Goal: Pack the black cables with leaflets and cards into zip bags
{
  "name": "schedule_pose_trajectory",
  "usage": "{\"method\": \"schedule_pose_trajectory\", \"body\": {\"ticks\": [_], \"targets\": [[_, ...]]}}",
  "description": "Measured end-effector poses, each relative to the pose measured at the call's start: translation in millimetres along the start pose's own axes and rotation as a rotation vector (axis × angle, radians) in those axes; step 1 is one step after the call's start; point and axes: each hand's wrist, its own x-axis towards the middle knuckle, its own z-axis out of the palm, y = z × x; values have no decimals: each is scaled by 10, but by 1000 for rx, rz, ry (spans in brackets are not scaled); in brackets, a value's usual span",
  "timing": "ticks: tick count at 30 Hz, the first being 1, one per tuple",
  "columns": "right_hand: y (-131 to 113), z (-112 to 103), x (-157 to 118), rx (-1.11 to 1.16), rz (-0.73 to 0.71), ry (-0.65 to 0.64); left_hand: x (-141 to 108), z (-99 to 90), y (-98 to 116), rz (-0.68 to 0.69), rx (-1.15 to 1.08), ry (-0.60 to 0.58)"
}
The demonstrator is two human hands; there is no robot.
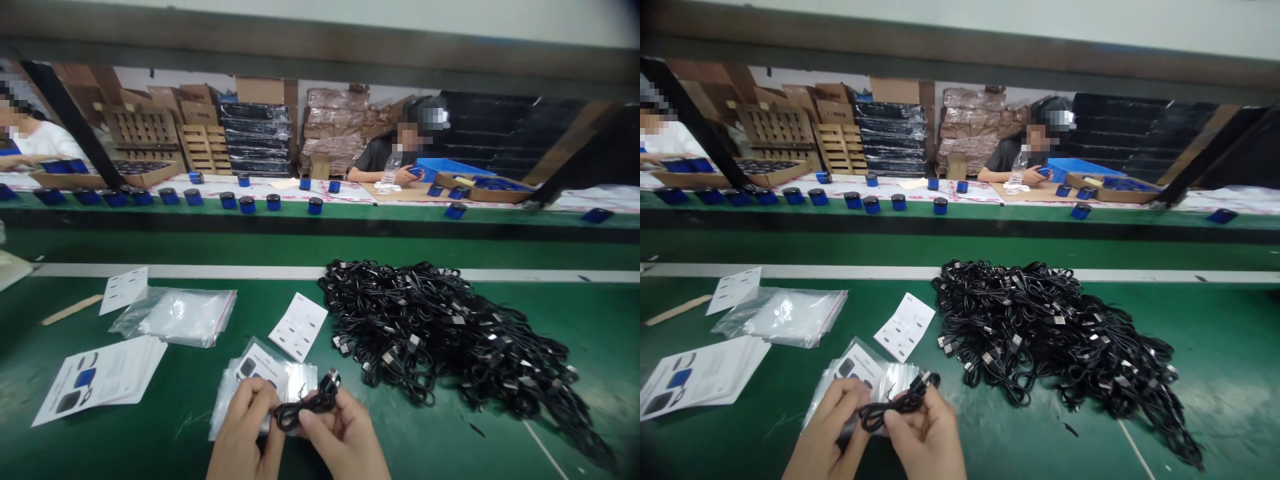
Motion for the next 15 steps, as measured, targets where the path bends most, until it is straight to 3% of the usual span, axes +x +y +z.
{"method": "schedule_pose_trajectory", "body": {"ticks": [4, 7, 9, 15], "targets": [[26, -74, 10, -321, -210, 64, -20, 8, 39, -101, -64, 55], [5, -125, -4, -709, -466, 87, -35, 27, 61, -99, -70, 68], [31, -133, -20, -841, -566, 105, -54, 55, 65, -81, -61, 83], [128, -76, -57, -382, -204, 69, -143, 140, 92, -30, -117, 136]]}}
